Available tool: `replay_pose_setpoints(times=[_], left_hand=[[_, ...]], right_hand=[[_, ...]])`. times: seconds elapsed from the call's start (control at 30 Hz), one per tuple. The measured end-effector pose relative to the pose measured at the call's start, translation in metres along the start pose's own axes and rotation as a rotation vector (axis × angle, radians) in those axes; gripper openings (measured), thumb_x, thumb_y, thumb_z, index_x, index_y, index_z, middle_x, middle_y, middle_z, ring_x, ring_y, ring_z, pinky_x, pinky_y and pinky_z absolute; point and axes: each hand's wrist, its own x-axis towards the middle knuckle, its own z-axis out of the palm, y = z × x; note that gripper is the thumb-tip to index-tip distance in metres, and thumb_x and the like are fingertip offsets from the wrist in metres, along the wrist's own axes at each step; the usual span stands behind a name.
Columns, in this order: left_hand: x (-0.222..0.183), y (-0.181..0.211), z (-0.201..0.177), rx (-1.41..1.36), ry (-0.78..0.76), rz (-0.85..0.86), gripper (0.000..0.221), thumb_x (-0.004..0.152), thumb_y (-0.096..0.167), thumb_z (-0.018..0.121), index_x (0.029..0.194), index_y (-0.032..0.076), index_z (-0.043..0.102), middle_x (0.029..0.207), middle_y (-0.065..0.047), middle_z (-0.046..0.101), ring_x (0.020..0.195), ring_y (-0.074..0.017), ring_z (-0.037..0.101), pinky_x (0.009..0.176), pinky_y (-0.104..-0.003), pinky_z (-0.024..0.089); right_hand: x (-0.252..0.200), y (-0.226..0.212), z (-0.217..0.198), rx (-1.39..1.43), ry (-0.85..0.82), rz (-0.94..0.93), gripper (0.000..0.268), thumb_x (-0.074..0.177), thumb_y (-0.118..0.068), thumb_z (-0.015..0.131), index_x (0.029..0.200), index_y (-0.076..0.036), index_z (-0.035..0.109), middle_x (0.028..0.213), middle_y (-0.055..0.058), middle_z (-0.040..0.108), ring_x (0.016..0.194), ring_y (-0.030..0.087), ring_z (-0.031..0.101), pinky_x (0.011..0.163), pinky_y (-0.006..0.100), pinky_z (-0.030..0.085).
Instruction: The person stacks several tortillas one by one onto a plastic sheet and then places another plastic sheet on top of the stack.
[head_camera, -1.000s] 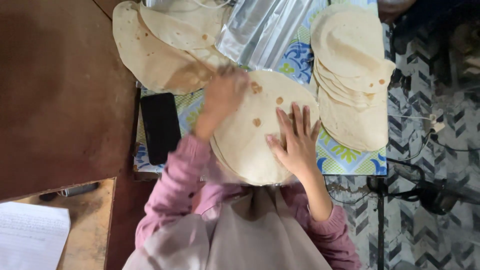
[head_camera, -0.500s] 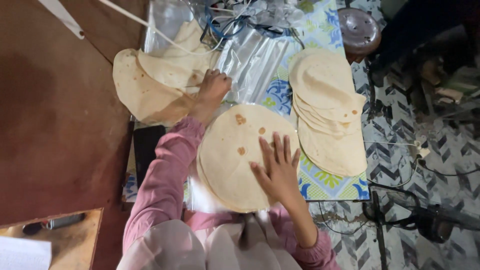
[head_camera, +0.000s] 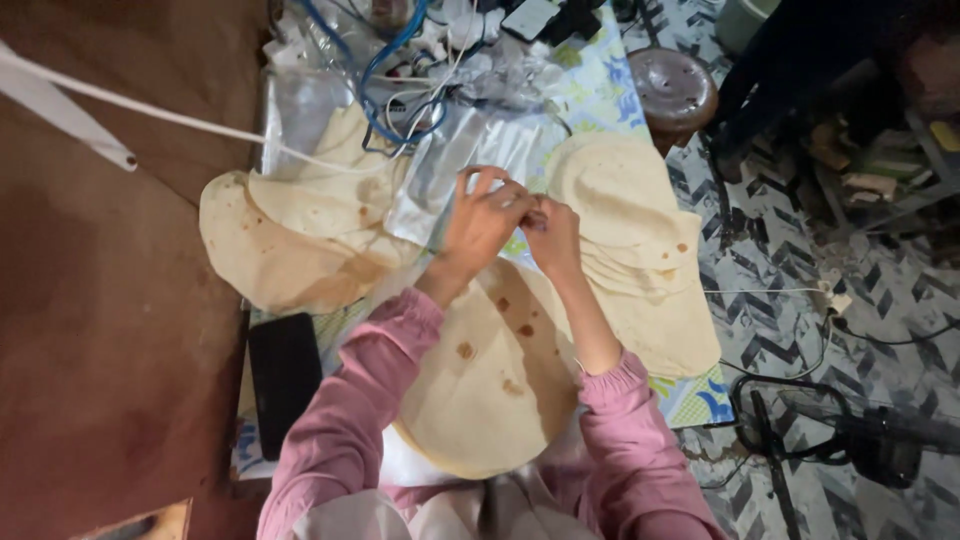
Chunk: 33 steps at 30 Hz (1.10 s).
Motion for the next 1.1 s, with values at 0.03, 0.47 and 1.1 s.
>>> replay_pose_setpoints(times=[0.03,0.47,1.1], left_hand=[[0.004,0.007,-0.008,-0.002,0.002,0.004,0.018,0.081,0.018,0.074,0.099,0.021,0.074,0.104,0.005,0.069,0.12,-0.0236,0.055,0.106,-0.052,0.036],[-0.045,-0.087,0.086,-0.87,0.096,-0.864,0.011,0.085,0.013,0.08,0.094,0.007,0.079,0.085,-0.004,0.078,0.073,-0.0072,0.071,0.069,-0.024,0.057],[-0.03,-0.052,-0.004,-0.005,-0.574,-0.545,0.107,0.077,0.055,0.082,0.152,-0.003,0.032,0.155,-0.034,0.025,0.147,-0.0489,0.017,0.115,-0.067,0.018]], right_hand=[[0.002,0.005,0.002,-0.002,0.004,0.0,0.031,0.079,-0.005,0.08,0.107,0.002,0.07,0.09,0.014,0.073,0.083,0.028,0.073,0.074,0.036,0.055],[0.008,0.065,0.011,0.458,-0.047,0.094,0.011,0.092,0.005,0.061,0.094,0.002,0.071,0.094,0.009,0.078,0.087,0.014,0.073,0.079,0.029,0.057],[-0.045,0.024,-0.115,1.216,0.317,0.121,0.021,0.111,-0.03,0.056,0.112,-0.009,0.053,0.093,0.009,0.064,0.089,0.025,0.067,0.092,0.045,0.06]])
